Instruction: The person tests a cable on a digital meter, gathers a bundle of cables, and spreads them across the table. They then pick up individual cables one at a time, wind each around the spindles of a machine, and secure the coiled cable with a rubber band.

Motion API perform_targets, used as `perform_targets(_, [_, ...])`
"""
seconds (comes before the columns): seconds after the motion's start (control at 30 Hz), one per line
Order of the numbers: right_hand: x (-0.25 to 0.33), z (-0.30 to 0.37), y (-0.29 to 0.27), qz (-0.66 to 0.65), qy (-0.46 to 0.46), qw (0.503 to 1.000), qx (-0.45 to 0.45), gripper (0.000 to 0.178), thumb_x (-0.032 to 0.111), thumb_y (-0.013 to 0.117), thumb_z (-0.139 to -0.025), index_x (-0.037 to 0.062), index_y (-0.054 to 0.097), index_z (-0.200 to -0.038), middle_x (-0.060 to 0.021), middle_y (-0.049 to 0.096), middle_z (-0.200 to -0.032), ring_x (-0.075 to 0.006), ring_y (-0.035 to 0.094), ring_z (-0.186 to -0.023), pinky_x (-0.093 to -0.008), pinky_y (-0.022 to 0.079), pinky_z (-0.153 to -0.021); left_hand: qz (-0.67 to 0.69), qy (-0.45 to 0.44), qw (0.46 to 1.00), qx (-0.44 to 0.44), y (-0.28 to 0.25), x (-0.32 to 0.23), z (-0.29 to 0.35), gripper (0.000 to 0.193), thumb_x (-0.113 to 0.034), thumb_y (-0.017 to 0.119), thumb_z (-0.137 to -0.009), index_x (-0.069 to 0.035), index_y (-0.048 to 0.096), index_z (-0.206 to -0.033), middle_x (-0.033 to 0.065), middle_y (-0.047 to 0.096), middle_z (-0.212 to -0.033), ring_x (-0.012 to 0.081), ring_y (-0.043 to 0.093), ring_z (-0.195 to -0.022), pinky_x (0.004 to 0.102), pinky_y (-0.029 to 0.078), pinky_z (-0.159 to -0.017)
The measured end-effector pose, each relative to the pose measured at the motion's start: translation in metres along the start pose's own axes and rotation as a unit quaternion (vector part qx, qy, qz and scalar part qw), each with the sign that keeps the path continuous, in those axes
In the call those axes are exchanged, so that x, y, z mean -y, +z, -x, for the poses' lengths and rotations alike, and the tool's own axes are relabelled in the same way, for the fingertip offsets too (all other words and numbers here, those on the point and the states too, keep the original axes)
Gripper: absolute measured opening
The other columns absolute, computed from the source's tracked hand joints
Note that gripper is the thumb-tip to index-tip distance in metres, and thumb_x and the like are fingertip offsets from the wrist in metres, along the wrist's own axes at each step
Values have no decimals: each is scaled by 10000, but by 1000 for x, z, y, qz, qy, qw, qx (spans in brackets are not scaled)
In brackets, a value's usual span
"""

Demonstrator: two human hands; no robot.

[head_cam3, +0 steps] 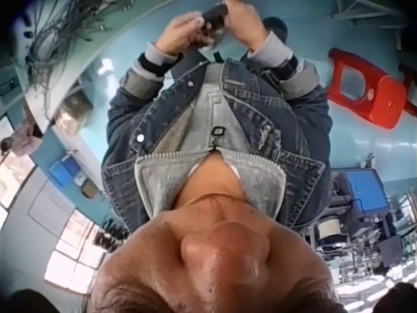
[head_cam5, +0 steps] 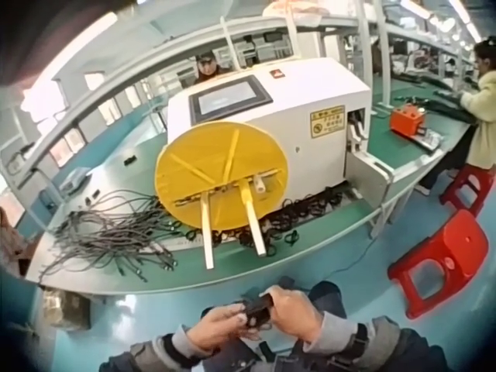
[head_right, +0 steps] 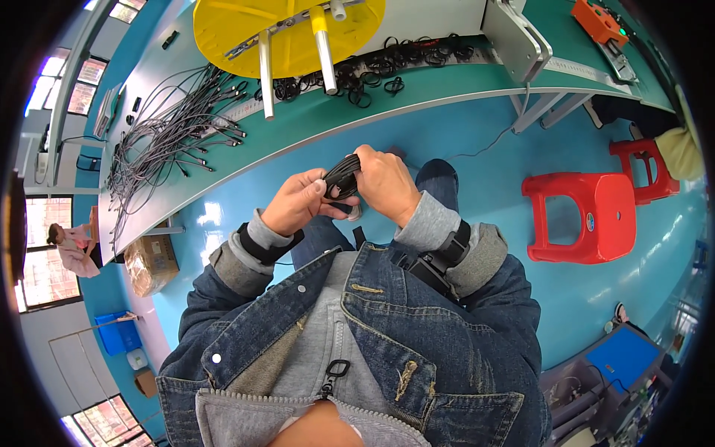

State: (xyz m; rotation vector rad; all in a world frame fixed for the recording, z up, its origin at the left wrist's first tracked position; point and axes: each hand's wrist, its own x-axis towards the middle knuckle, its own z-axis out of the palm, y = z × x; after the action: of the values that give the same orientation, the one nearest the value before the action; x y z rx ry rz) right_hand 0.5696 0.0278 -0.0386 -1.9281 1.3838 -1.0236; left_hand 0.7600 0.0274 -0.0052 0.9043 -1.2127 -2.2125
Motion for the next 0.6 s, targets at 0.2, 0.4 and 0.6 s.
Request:
perform_targets(0.2, [-1,1,2,-8,-5,1000,13,118,-5,514,-735,-4,527,-852,-201,588,-720,-389,575,-685,-426,460,-570,89,-42,995,9,1,-6,-1,270,-216,516,-884,29,494,-994,121,543,-1049,287,567,-1020,341,530,-771])
perform_targets(0.4, [1,2,3,-34,-19,999,15,111,1,515,-743,-12,522,-854,-199,580,-707,-395,562,-652,-434,447,-562,-135,-3,988,-75,6,-2,3,222,-184,526,-878,19,504,-963,114,597,-930,255,614,-843,304,519,-685])
perform_targets(0.6, [7,7,3,-48,-2,999,-1,116,10,522,-737,-12,513,-850,-198,577,-709,-392,560,-652,-435,441,-554,-516,184,807,-221,12,7,6,181,-159,544,-858,4,501,-924,150,622,-737,219,616,-606,286,483,-538])
